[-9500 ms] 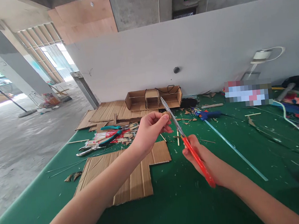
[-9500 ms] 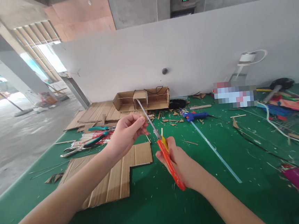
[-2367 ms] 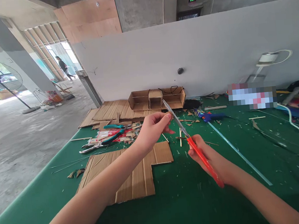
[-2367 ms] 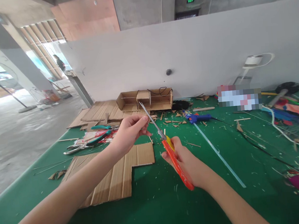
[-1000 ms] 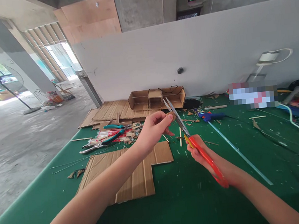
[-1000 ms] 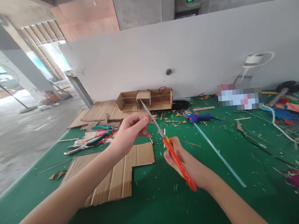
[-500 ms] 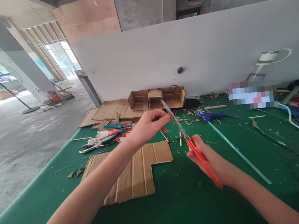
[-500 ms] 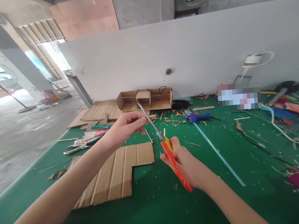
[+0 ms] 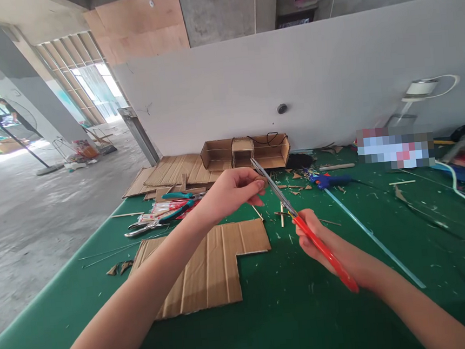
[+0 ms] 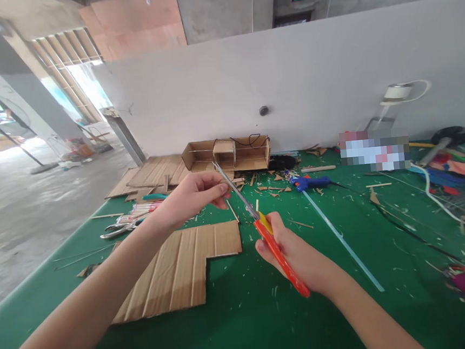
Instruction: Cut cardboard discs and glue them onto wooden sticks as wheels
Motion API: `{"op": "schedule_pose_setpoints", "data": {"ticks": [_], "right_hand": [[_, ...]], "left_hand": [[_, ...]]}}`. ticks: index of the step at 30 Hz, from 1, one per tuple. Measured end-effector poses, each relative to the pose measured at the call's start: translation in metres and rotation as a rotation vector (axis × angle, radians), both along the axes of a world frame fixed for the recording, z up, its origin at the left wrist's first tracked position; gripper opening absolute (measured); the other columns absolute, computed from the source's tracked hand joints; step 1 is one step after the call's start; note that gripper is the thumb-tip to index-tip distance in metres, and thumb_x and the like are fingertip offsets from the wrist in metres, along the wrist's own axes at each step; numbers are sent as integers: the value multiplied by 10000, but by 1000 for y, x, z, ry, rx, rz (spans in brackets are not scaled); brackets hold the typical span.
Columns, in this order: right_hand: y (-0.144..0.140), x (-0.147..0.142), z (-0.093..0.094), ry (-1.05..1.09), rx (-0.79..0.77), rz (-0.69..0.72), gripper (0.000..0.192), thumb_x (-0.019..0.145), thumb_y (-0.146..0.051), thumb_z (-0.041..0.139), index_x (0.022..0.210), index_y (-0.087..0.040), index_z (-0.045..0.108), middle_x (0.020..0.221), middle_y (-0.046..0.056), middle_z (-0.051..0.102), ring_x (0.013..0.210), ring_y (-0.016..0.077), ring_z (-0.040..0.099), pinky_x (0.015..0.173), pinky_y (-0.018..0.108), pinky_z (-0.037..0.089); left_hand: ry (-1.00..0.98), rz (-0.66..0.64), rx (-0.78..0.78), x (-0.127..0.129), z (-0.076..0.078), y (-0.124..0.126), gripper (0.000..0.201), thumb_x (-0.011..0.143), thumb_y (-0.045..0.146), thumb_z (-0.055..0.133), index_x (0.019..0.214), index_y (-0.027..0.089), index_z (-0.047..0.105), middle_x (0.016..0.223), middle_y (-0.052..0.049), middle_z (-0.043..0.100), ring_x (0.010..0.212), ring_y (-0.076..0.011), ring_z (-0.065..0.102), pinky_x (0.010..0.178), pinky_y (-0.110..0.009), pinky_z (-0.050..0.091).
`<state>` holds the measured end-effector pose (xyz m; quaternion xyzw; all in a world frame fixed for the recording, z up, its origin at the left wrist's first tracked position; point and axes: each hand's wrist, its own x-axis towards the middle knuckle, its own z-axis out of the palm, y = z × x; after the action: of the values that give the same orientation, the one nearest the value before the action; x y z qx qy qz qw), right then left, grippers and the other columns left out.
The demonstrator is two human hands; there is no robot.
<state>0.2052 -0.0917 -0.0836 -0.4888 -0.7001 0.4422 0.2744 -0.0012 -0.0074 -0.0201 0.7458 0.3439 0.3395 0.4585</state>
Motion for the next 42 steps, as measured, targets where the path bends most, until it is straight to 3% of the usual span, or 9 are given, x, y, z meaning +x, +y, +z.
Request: {"op": "schedule_pose_setpoints", "data": {"ticks": [9,17,21,26,33,38,42], "right_hand": [[0,-1,-2,-29,-44,-35,287,858,-453,473,885,-239,285,718,-43,336,566,92,302,479,238,319],[-1,-1,1,-26,-46,-45,322,820,-462,523,855,-234,299,675,-56,350,526,82,305,461,236,309],[1,-1,-5,-29,-56,-87,338,807,-482,520,832,-239,287,669,-52,386,501,78,302,414,217,279],[6,-2,-16,-86,40,-170,351,803,-494,504,804,-243,259,682,-40,456,478,81,348,409,227,276],[11,2,-11,-52,103,-244,292,860,-511,392,834,-250,265,663,-59,322,506,94,313,463,245,318],[5,5,2,-25,5,-96,321,858,-552,380,919,-246,307,693,-42,347,545,107,335,476,252,350],[3,4,5,-48,-9,-80,312,847,-521,440,886,-241,308,722,-38,349,577,102,341,496,243,360]], "left_hand": [[76,13,93,1,3,-4,159,792,266,531,719,145,605,586,2,554,546,-79,537,540,-207,411],[124,67,137,2,2,-4,196,786,304,531,752,150,648,572,-8,550,536,-94,505,510,-225,368],[144,83,156,2,2,-4,201,790,312,528,728,156,639,560,-4,547,527,-94,503,505,-225,368],[116,57,139,3,-1,-4,193,796,313,536,708,156,605,564,6,531,542,-88,517,529,-220,395],[-120,116,-99,9,-8,-3,144,792,275,575,869,162,528,792,-33,642,664,-106,630,633,-248,490],[-328,144,-269,12,-17,0,162,765,279,632,818,157,539,853,-19,606,763,-93,605,610,-197,486],[-536,108,-393,16,-20,0,162,750,230,659,795,135,536,834,-10,591,753,-96,620,665,-215,509]]}}
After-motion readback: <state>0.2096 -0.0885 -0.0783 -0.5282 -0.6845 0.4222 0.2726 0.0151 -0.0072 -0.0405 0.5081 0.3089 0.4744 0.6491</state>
